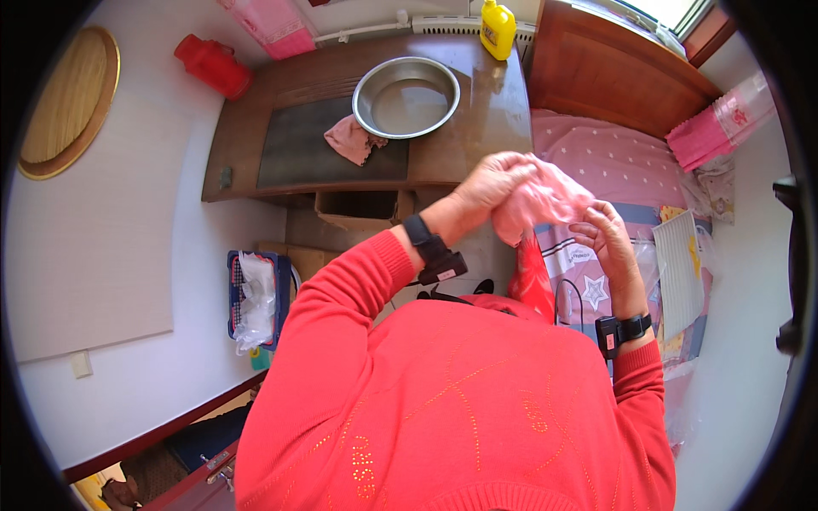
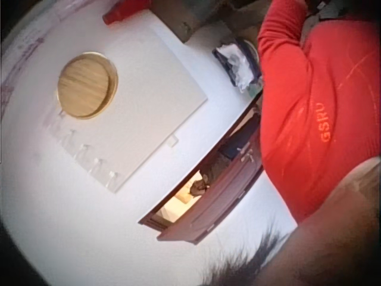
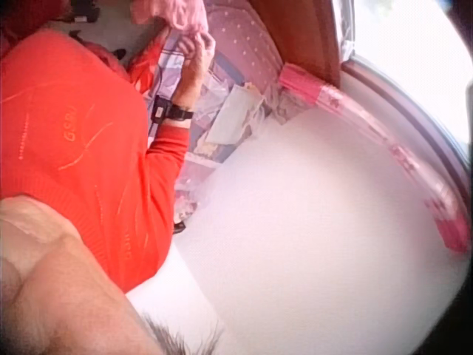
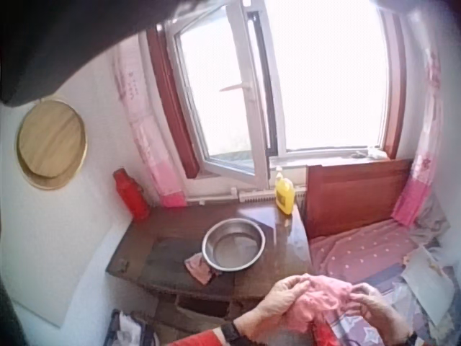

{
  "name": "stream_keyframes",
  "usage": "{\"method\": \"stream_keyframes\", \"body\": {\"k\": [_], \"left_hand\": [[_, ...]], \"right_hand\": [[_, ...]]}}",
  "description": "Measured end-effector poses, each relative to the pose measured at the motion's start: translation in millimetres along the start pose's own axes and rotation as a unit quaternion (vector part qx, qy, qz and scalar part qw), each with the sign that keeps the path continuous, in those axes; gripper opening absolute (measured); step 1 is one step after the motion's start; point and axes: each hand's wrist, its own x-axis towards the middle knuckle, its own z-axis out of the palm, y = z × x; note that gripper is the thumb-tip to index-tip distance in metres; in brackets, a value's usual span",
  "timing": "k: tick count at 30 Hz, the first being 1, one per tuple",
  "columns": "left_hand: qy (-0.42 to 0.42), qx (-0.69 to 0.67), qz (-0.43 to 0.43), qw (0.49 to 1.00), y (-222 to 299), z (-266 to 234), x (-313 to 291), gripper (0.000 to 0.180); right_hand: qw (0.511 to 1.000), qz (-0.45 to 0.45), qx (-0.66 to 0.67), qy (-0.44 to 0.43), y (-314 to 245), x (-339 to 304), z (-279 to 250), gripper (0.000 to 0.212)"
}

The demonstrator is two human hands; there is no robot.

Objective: The person wipes a red door with a pink cloth, then moves to a desk and wipes the surface and window sill. They continue wiping the window glass and the desk, handling the cloth and a metal bowl on the desk.

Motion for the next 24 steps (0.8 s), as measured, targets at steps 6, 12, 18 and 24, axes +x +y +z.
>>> {"method": "stream_keyframes", "body": {"k": [6,12,18,24], "left_hand": [[0.102,0.105,0.100,0.984,64,-77,17,0.018],[0.171,0.167,0.093,0.967,100,-173,44,0.023],[0.207,0.349,0.025,0.914,82,-275,94,0.034],[0.199,0.758,-0.199,0.588,44,-295,130,0.082]], "right_hand": [[0.999,0.029,-0.012,-0.006,7,0,-44,0.028],[0.996,0.064,-0.019,0.051,40,4,-84,0.018],[0.982,0.116,-0.075,0.132,70,1,-80,0.019],[0.966,0.136,-0.137,0.171,59,-6,-57,0.029]]}}
